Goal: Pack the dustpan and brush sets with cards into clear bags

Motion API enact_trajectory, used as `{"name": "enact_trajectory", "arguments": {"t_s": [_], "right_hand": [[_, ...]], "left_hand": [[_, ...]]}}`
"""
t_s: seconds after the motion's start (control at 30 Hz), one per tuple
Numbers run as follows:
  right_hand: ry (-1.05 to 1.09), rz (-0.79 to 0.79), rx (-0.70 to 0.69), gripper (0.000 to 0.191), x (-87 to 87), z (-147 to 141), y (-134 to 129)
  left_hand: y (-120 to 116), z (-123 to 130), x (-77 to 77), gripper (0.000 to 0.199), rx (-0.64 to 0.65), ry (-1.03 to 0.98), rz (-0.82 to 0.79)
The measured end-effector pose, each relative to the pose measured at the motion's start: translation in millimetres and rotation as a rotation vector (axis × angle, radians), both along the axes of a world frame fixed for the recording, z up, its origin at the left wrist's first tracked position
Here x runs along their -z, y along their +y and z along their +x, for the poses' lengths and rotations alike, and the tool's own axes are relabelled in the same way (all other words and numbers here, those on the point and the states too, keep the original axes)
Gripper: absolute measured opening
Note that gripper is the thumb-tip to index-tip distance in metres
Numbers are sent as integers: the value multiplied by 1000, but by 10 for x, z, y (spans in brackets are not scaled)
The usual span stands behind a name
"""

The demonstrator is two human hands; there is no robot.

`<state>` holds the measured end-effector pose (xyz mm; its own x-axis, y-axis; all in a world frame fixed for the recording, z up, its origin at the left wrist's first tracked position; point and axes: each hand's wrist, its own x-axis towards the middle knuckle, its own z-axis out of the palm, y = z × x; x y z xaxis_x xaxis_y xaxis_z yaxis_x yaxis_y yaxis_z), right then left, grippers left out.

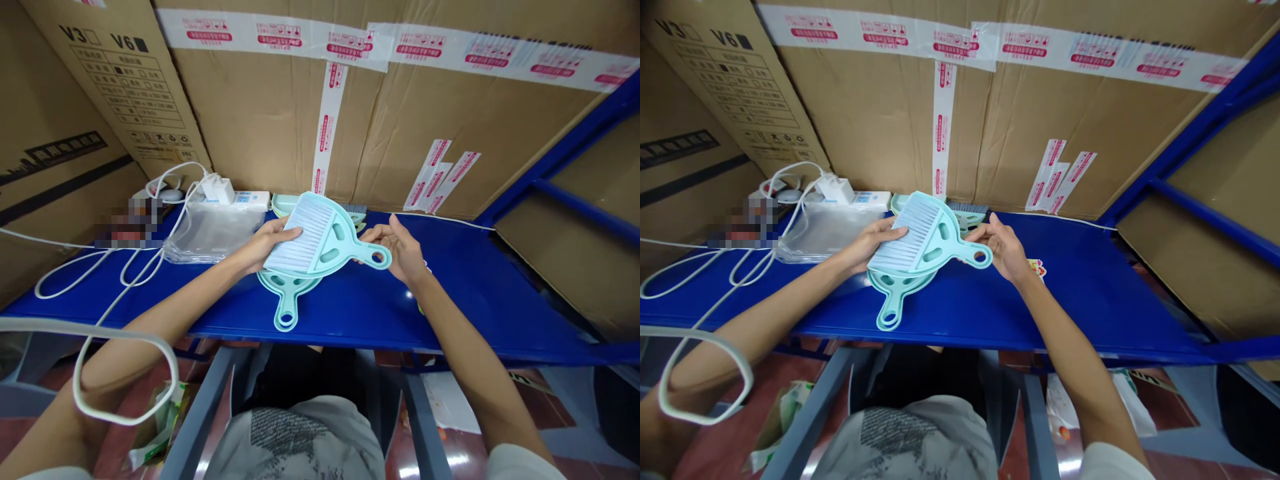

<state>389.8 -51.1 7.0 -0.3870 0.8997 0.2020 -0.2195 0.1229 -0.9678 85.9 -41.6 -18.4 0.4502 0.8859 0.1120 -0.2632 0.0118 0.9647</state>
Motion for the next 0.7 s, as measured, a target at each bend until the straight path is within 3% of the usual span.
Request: {"name": "enact_trajectory", "arguments": {"t_s": [0.17, 0.27, 0.33, 0.47, 0.6, 0.7], "right_hand": [[-58, -55, -57, 49, 41, -54, -26], [-168, 0, -153, 67, 89, -149, -81], [-229, 62, -216, 76, 90, -156, -91], [-325, 133, -197, 81, -63, 106, -34], [-544, -4, -183, 89, -307, 592, 32], [-730, -87, -99, 78, -380, 857, 76]], "left_hand": [[-130, 6, -60, 50, 277, 77, -108], [-209, 81, -38, 55, 416, 172, -95], [-221, 129, -11, 56, 438, 206, -75], [-99, 109, 43, 55, 213, 238, 99], [89, -53, 64, 49, -86, 430, 466], [143, -134, 61, 36, -223, 607, 707]]}}
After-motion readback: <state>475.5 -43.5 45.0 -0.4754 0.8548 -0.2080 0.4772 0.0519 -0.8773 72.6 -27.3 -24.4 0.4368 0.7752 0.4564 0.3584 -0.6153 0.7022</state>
